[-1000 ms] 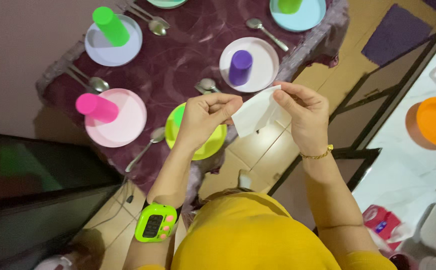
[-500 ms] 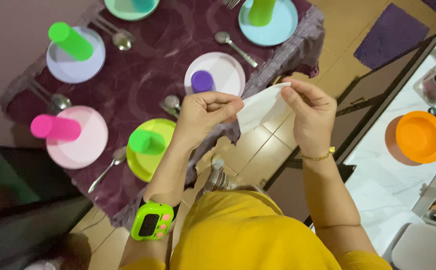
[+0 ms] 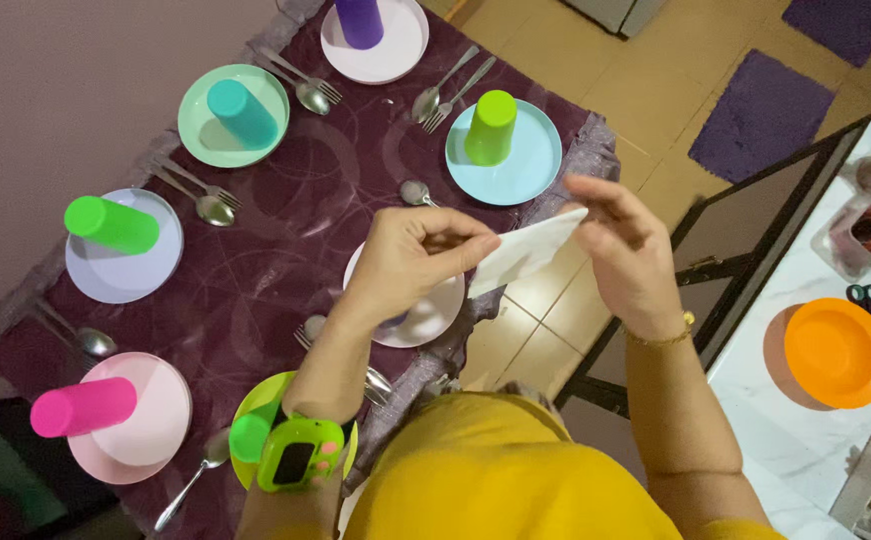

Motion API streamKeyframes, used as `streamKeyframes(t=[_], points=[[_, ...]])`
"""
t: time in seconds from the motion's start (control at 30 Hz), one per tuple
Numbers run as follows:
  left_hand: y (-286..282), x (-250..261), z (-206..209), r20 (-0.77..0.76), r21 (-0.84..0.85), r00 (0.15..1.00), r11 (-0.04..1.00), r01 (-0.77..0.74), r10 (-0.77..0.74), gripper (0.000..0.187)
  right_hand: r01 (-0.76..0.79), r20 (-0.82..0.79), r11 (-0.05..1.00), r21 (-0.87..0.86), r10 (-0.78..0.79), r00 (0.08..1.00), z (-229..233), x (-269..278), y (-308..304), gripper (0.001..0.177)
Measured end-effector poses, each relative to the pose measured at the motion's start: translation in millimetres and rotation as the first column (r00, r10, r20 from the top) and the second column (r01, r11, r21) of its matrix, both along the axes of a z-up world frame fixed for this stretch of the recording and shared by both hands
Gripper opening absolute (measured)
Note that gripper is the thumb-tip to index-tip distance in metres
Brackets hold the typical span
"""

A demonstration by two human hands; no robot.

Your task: The person takes white napkins one by one from a stack and folds them by hand, then places each folded napkin under a purple cup on a plate on the dining table.

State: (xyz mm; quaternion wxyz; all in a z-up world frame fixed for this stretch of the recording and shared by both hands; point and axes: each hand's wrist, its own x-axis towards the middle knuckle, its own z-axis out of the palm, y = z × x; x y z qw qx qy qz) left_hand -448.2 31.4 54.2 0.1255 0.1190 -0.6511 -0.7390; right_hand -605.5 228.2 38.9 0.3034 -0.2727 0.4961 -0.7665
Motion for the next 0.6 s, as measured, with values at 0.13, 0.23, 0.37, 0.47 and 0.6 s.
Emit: streamKeyframes(t=[0.13,0.23,0.37,0.47,0.6], points=[[-12.6,-26.4,11.8,0.022,-0.122,0.999,0.992,0.029,-0.027,0.014,-0.187,-0.044,0.982,-0.017,0.186,0.982,19.2,-31.0,-19.8,0.039],[-14.0,-45.8,17.4,-0.006,-0.088,0.998,0.994,0.065,-0.066,0.015,-0.336,-0.120,0.927,0.167,0.358,0.926,24.3,-60.0,-33.2,0.036],[-13.0,-71.0,13.4,0.057,-0.092,0.997,0.995,-0.038,0.043,0.016,-0.290,-0.312,0.874,0.390,0.421,0.851,16.4,-98.7,-53.5,0.016],[-6.9,-91.0,5.9,0.058,-0.041,0.981,0.982,-0.183,0.185,0.018,-0.330,-0.283,0.865,0.377,0.447,0.848,12.6,-129.4,-63.3,0.013],[3.6,-119.3,-3.2,0.037,-0.014,0.934,0.935,-0.356,0.356,0.022,-0.396,-0.138,0.885,0.245,0.436,0.889,7.3,-173.9,-71.2,0.013]])
